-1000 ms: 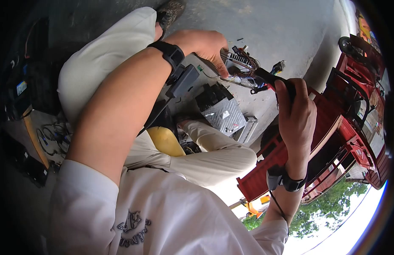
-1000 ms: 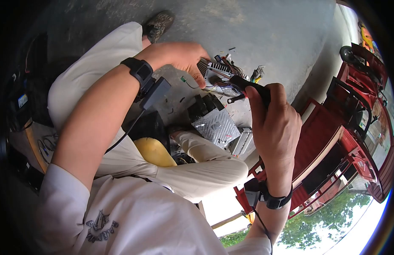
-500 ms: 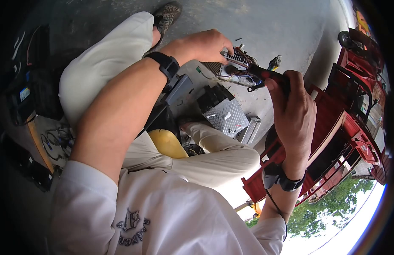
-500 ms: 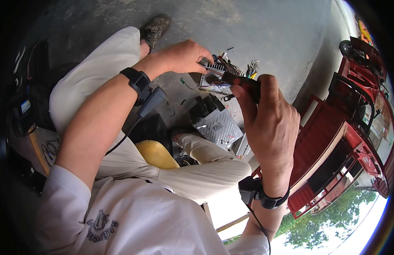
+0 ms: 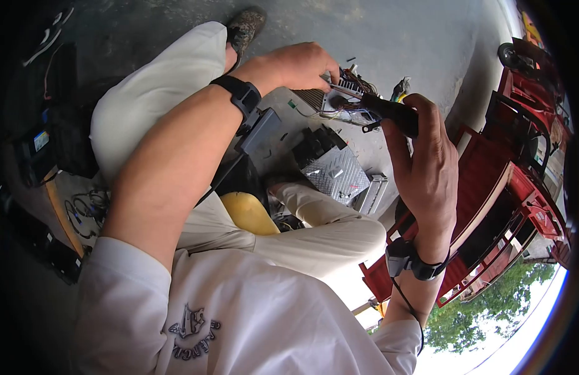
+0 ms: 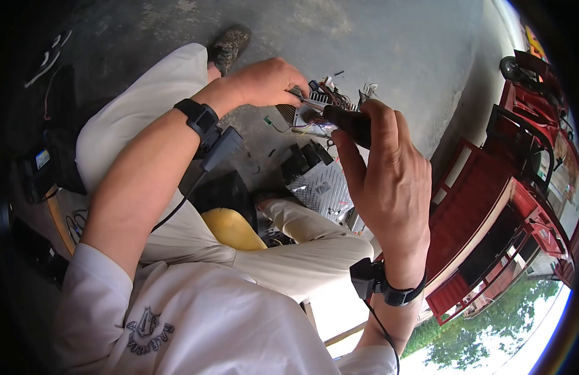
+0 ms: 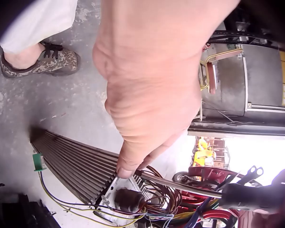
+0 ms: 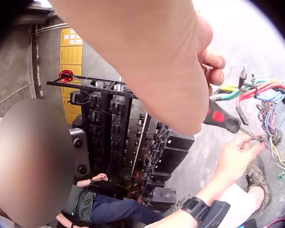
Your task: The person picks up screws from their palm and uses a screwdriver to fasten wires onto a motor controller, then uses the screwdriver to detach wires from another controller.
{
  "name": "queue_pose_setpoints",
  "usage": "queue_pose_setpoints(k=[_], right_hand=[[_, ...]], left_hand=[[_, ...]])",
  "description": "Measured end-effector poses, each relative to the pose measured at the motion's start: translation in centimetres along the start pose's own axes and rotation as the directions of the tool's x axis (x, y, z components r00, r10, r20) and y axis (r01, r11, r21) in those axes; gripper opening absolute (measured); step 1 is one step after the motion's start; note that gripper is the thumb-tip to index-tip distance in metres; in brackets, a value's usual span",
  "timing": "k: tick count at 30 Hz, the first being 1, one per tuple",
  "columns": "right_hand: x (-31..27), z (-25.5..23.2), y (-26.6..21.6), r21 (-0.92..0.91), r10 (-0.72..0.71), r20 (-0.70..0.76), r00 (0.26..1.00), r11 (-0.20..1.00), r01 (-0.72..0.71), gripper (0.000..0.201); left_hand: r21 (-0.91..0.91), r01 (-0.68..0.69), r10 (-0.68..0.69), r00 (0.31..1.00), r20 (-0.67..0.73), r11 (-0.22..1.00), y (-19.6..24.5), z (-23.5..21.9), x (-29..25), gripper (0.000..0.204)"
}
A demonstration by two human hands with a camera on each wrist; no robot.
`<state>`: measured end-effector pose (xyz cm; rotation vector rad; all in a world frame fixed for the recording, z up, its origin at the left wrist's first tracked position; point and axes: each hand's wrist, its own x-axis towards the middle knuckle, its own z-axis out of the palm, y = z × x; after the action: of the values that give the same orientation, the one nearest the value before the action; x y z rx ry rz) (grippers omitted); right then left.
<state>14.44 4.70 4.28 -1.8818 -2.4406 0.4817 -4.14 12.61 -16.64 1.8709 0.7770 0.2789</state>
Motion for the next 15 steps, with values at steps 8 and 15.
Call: queue_pose_setpoints(k=[8,15], right_hand=[[-0.5,-0.1,0.6,-0.122,-0.097,-0.008,0.995,0.988,0.095,0.027],[0.6,0.6,1.0,-0.23,0.071,-0.094,0.993,0.969,-0.091,0.046]], left_hand=[[0.276,-0.115,0.153,0.981,-0.12,0.954,5.3,-2.4,-1.2,0.043],[0.222,-0.137,0.192,0.948,-0.253,0.965,11.6,-2.3,-1.4,0.046]])
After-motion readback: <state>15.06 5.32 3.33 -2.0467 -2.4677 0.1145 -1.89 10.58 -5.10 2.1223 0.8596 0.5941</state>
